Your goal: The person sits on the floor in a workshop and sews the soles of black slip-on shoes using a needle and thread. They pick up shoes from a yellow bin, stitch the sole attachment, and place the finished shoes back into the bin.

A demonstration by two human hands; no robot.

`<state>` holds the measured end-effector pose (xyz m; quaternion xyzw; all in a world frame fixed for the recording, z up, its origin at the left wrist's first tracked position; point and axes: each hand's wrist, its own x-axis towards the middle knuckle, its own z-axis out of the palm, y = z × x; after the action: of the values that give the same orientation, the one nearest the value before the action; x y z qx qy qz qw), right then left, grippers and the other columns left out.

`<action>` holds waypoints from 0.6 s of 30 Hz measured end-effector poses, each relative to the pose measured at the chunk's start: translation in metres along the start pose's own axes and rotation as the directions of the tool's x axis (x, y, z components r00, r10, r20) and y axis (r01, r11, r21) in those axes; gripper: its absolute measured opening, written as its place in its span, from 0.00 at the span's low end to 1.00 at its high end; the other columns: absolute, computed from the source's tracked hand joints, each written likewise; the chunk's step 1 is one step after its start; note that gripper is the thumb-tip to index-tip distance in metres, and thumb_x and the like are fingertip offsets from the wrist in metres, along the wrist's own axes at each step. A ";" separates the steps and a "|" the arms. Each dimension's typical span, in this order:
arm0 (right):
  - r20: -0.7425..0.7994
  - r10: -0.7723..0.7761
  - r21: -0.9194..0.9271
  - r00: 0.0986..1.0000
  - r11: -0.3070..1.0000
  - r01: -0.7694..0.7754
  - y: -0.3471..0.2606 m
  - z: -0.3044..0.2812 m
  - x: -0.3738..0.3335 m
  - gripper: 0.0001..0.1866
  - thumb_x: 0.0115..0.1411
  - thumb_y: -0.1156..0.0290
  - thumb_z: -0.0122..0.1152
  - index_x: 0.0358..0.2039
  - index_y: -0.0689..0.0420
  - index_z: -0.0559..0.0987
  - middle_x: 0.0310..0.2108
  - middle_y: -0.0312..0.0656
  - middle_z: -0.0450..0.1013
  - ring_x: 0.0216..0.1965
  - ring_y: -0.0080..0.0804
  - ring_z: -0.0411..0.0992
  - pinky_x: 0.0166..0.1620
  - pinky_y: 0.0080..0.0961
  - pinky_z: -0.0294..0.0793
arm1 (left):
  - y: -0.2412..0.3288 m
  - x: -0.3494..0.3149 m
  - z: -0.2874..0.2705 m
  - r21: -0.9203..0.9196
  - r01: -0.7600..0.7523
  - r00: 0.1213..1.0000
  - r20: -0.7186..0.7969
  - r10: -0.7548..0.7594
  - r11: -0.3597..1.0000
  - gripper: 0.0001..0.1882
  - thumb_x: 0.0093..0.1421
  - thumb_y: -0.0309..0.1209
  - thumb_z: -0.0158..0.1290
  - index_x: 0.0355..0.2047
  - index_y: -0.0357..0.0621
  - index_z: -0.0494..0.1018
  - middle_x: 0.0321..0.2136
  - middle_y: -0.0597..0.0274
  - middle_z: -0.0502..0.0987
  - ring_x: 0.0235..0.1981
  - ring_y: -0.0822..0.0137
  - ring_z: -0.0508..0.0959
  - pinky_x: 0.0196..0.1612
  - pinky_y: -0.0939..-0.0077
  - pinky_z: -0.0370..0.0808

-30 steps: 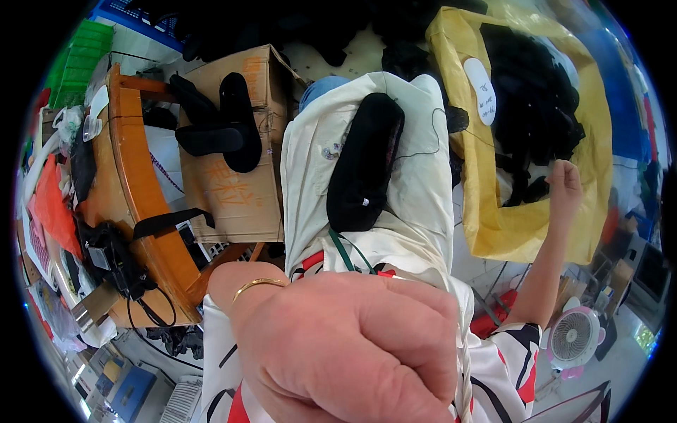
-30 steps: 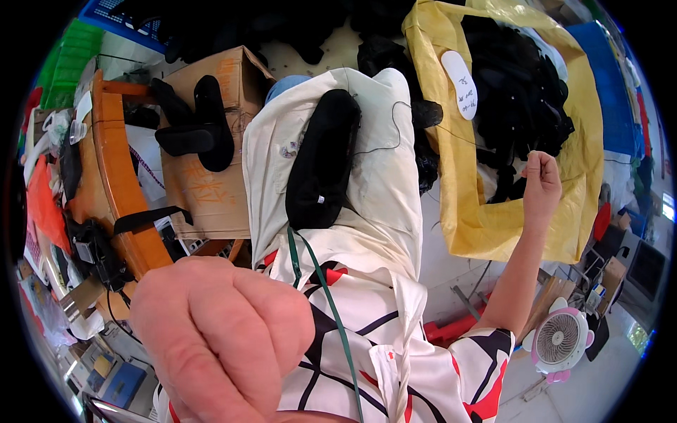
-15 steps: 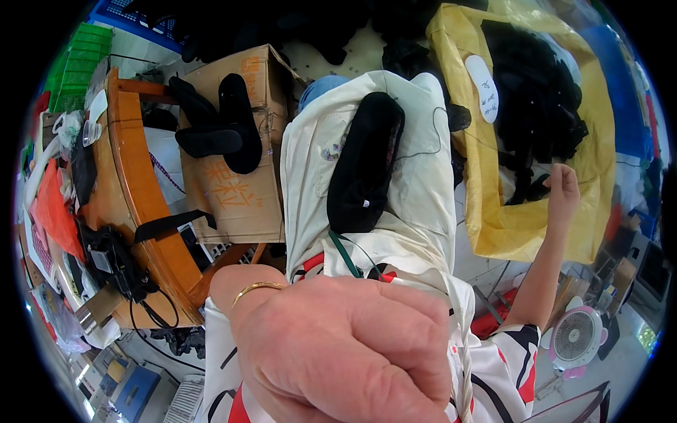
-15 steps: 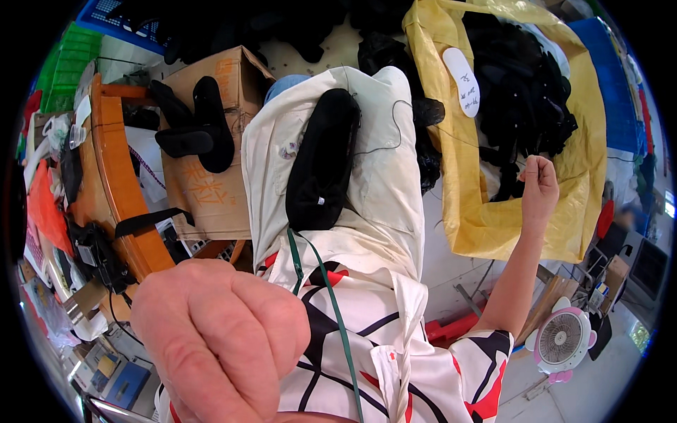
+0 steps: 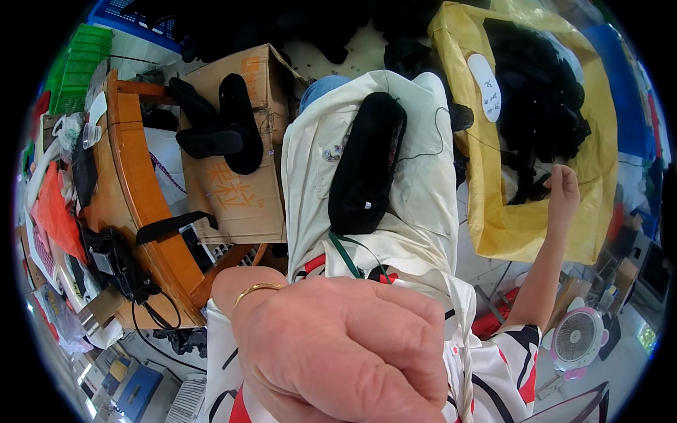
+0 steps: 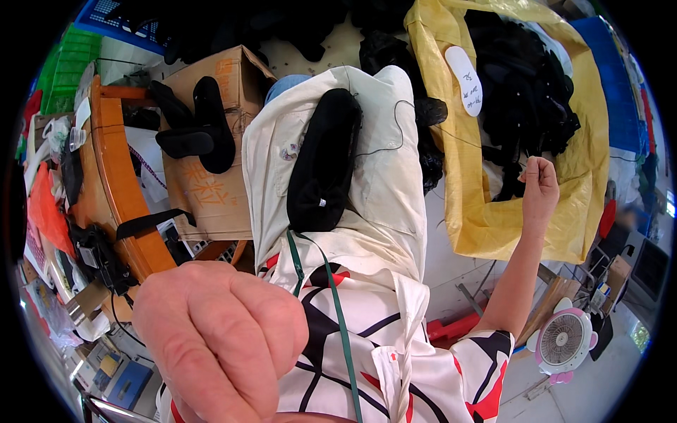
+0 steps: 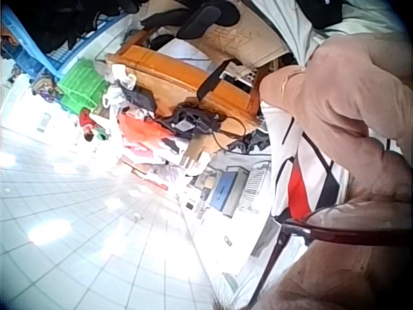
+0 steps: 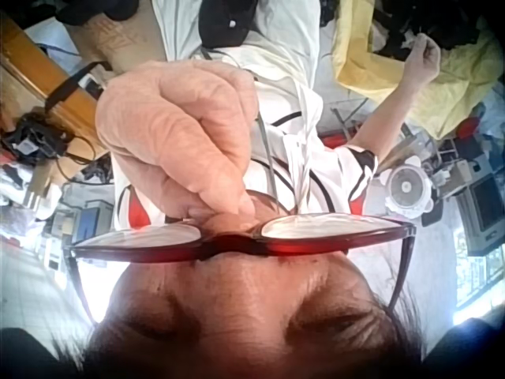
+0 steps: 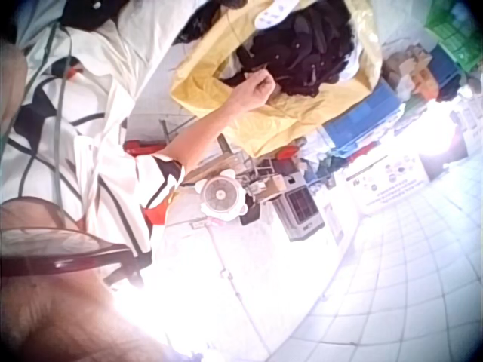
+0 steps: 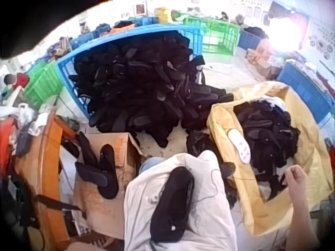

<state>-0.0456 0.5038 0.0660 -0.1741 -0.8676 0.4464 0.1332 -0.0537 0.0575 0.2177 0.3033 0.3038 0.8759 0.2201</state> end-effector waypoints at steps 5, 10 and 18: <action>0.006 0.014 0.003 1.000 1.000 -0.014 -0.001 0.002 0.000 0.08 0.67 0.69 0.55 0.34 0.59 0.75 0.24 0.27 0.66 0.27 0.12 0.63 0.34 0.12 0.66 | -0.001 0.001 0.005 0.030 -0.007 0.998 -0.062 0.009 1.000 0.07 0.52 0.22 0.63 0.31 0.34 0.78 0.23 0.57 0.77 0.18 0.64 0.69 0.20 0.73 0.64; 0.016 0.010 0.013 1.000 1.000 -0.010 0.004 0.000 0.000 0.08 0.67 0.69 0.55 0.34 0.59 0.75 0.24 0.27 0.65 0.27 0.12 0.63 0.33 0.12 0.66 | -0.002 0.002 0.011 0.056 -0.004 0.989 -0.150 0.012 0.998 0.06 0.51 0.22 0.64 0.28 0.35 0.78 0.20 0.59 0.76 0.16 0.65 0.67 0.18 0.74 0.62; 0.016 0.018 0.008 1.000 1.000 -0.018 0.004 0.002 0.000 0.08 0.67 0.69 0.55 0.34 0.59 0.75 0.24 0.27 0.65 0.27 0.12 0.63 0.33 0.11 0.66 | -0.003 0.002 0.013 0.068 0.000 0.981 -0.193 0.013 0.998 0.06 0.49 0.21 0.64 0.27 0.36 0.78 0.19 0.60 0.76 0.15 0.66 0.67 0.17 0.75 0.62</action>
<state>-0.0458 0.5044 0.0610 -0.1779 -0.8651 0.4527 0.1229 -0.0461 0.0658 0.2249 0.2249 0.3522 0.8912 0.1764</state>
